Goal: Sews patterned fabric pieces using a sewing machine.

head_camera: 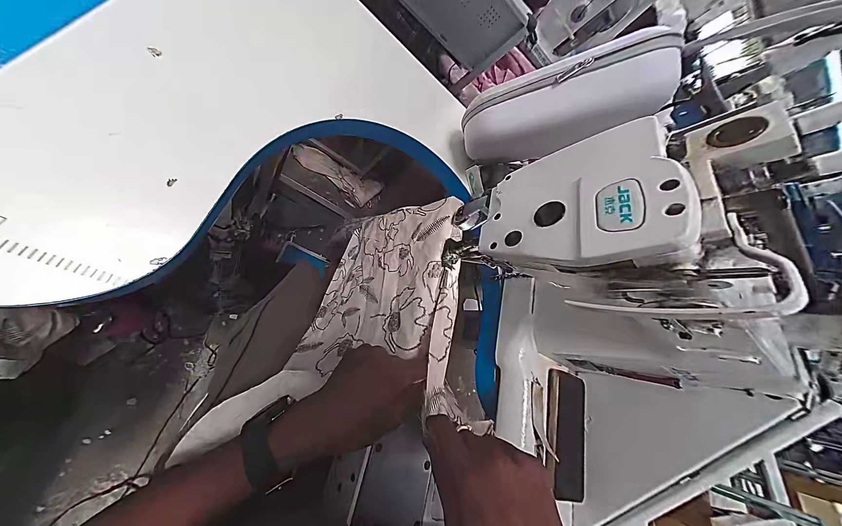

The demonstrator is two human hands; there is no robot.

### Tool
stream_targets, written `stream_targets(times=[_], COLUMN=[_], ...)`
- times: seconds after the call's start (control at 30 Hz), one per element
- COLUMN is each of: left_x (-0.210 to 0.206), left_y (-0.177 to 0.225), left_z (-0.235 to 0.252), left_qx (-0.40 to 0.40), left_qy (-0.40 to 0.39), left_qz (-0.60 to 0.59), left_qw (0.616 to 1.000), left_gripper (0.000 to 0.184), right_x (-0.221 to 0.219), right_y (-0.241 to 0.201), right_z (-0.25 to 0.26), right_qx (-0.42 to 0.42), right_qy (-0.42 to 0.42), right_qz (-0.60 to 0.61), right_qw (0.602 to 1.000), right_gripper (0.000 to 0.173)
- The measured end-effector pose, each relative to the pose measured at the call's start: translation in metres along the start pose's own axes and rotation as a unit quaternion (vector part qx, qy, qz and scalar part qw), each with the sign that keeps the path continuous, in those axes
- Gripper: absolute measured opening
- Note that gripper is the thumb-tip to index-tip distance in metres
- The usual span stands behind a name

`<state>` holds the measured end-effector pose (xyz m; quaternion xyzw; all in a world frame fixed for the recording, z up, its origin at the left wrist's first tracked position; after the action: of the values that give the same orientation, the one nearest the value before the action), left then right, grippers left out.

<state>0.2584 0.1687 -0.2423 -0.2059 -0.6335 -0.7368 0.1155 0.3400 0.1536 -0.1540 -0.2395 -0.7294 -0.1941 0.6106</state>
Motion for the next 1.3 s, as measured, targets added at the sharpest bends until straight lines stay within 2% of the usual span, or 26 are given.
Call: stream_targets(times=[0.07, 0.2, 0.33, 0.4, 0.43, 0.5, 0.57, 0.6, 0.67, 0.73, 0.8, 0.87, 0.93, 1.0, 1.1, 1.17, 1.2, 1.3], left_x=[-0.001, 0.002, 0.01, 0.016, 0.023, 0.033, 0.018, 0.004, -0.01, -0.009, 0.006, 0.029, 0.044, 0.051, 0.054, 0.033, 0.017, -0.016], left_y=[-0.001, -0.007, -0.016, -0.016, -0.015, -0.003, 0.02, 0.031, 0.048, 0.056, 0.048, 0.024, 0.007, 0.01, 0.039, 0.055, 0.055, 0.034], left_z=[-0.006, -0.002, 0.014, 0.014, 0.013, 0.024, 0.057, 0.078, 0.102, 0.09, 0.053, 0.015, -0.005, -0.003, 0.01, 0.005, -0.003, -0.021], left_qx=[-0.005, -0.006, -0.019, 0.02, 0.057, 0.095, 0.074, 0.051, 0.048, 0.069, 0.116, 0.173, 0.182, 0.107, 0.025, -0.004, -0.008, 0.011], left_qy=[0.033, 0.026, 0.105, 0.133, 0.129, 0.082, -0.058, -0.096, -0.113, -0.114, -0.049, 0.078, 0.127, 0.158, 0.168, 0.17, 0.196, 0.294], left_qz=[0.011, -0.017, -0.039, -0.025, 0.001, 0.092, 0.168, 0.2, 0.255, 0.246, 0.214, 0.24, 0.249, 0.286, 0.358, 0.36, 0.346, 0.275], left_qw=[0.999, 0.999, 0.993, 0.991, 0.99, 0.988, 0.981, 0.974, 0.959, 0.96, 0.969, 0.952, 0.943, 0.939, 0.918, 0.917, 0.918, 0.915], left_gripper=[0.021, 0.025, 0.025, 0.022, 0.03, 0.043, 0.037, 0.028, 0.018, 0.021, 0.044, 0.053, 0.03, 0.016, 0.007, 0.006, 0.006, 0.014], right_x=[0.0, -0.003, -0.011, -0.007, 0.004, 0.027, 0.033, 0.036, 0.043, 0.033, 0.011, -0.009, -0.021, -0.029, -0.035, -0.037, -0.037, -0.031], right_y=[0.0, 0.004, 0.023, 0.048, 0.068, 0.114, 0.136, 0.14, 0.144, 0.152, 0.156, 0.147, 0.128, 0.107, 0.078, 0.064, 0.061, 0.051], right_z=[0.004, 0.015, 0.028, 0.021, 0.012, -0.007, -0.013, -0.012, -0.013, -0.021, -0.03, -0.034, -0.038, -0.039, -0.034, -0.035, -0.036, -0.036], right_qx=[0.01, 0.027, 0.058, 0.05, 0.029, -0.013, -0.024, -0.022, -0.039, -0.056, -0.07, -0.081, -0.079, -0.07, -0.071, -0.087, -0.092, -0.067], right_qy=[0.01, 0.047, 0.131, 0.157, 0.169, 0.192, 0.212, 0.223, 0.265, 0.282, 0.284, 0.288, 0.295, 0.305, 0.3, 0.297, 0.301, 0.333], right_qz=[0.0, 0.0, 0.057, 0.133, 0.164, 0.186, 0.22, 0.229, 0.193, 0.182, 0.203, 0.231, 0.251, 0.293, 0.43, 0.493, 0.507, 0.454], right_qw=[1.0, 0.999, 0.988, 0.977, 0.971, 0.964, 0.952, 0.947, 0.944, 0.94, 0.934, 0.926, 0.919, 0.903, 0.848, 0.813, 0.803, 0.824], right_gripper=[0.012, 0.013, 0.027, 0.03, 0.032, 0.036, 0.036, 0.035, 0.034, 0.034, 0.031, 0.026, 0.023, 0.019, 0.014, 0.013, 0.012, 0.01])
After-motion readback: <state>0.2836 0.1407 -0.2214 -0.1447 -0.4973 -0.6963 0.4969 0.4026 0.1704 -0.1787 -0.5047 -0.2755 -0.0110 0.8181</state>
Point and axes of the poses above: each hand's wrist, its own z-axis towards the middle knuckle, its own x-axis out of the back of the hand, y = z × x, the point moved 8 cm from there along z, towards the middle knuckle, and after that the axes turned 10 degrees about z, right-handed, at the moved point
